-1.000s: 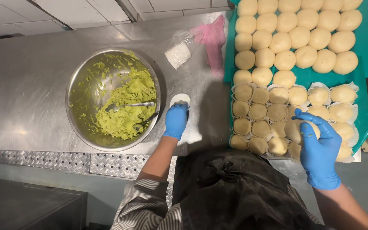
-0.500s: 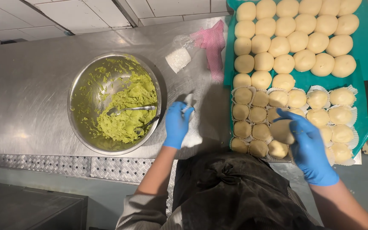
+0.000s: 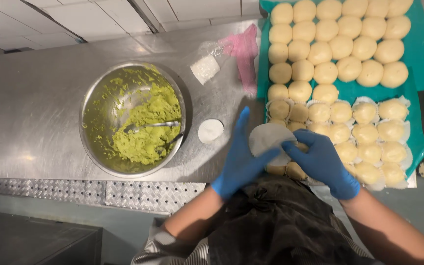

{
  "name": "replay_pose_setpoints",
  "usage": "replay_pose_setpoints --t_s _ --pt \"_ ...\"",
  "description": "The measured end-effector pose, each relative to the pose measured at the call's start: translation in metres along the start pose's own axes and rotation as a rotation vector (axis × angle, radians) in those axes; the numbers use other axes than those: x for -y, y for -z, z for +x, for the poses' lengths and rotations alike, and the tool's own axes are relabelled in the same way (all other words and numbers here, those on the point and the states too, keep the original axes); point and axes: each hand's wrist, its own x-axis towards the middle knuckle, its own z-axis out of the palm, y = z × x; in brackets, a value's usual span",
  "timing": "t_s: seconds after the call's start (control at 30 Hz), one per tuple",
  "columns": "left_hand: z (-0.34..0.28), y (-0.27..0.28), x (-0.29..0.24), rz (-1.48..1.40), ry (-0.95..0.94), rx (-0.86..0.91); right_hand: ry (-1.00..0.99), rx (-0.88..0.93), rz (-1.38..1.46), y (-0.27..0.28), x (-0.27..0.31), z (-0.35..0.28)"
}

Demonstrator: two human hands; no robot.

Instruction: Filling dough with green paste, shaping into buns, and placing them in liners.

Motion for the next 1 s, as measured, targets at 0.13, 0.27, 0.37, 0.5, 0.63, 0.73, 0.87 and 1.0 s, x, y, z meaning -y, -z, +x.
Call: replay_pose_setpoints --t_s 0.13,0.27,0.37,0.5,0.63,0.73,0.87,1.0 --pt "0.015 -0.004 0.043 -0.666 0.382 0.156 0.119 -0.003 -0.018 0.011 0.006 -0.007" --pt "0.016 -0.002 0.024 -0.414 0.405 -0.045 0.06 -0.027 0.17 0.034 0.019 -0.015" --pt "0.015 -0.016 -0.006 -0.215 0.339 -0.147 0.087 0.025 0.488 0.034 0.014 -0.023" --pt "0.007 -0.04 0.005 -0.322 0.367 -0.124 0.04 0.168 0.815 0.013 0.024 -0.014" --pt "0.002 -0.036 -0.061 -0.581 0.411 -0.165 -0.011 -0.009 0.919 0.007 0.034 -0.014" --pt "-0.005 -0.037 -0.026 -0.829 0.519 -0.178 0.047 -0.028 0.834 0.003 0.026 -0.013" --pt "-0.004 -0.037 -0.015 -1.055 0.556 -0.175 0.125 -0.082 0.597 0.003 0.037 -0.015" --pt "-0.018 -0.045 0.013 -1.131 0.538 -0.169 0.249 -0.18 0.541 0.0 0.029 -0.016"
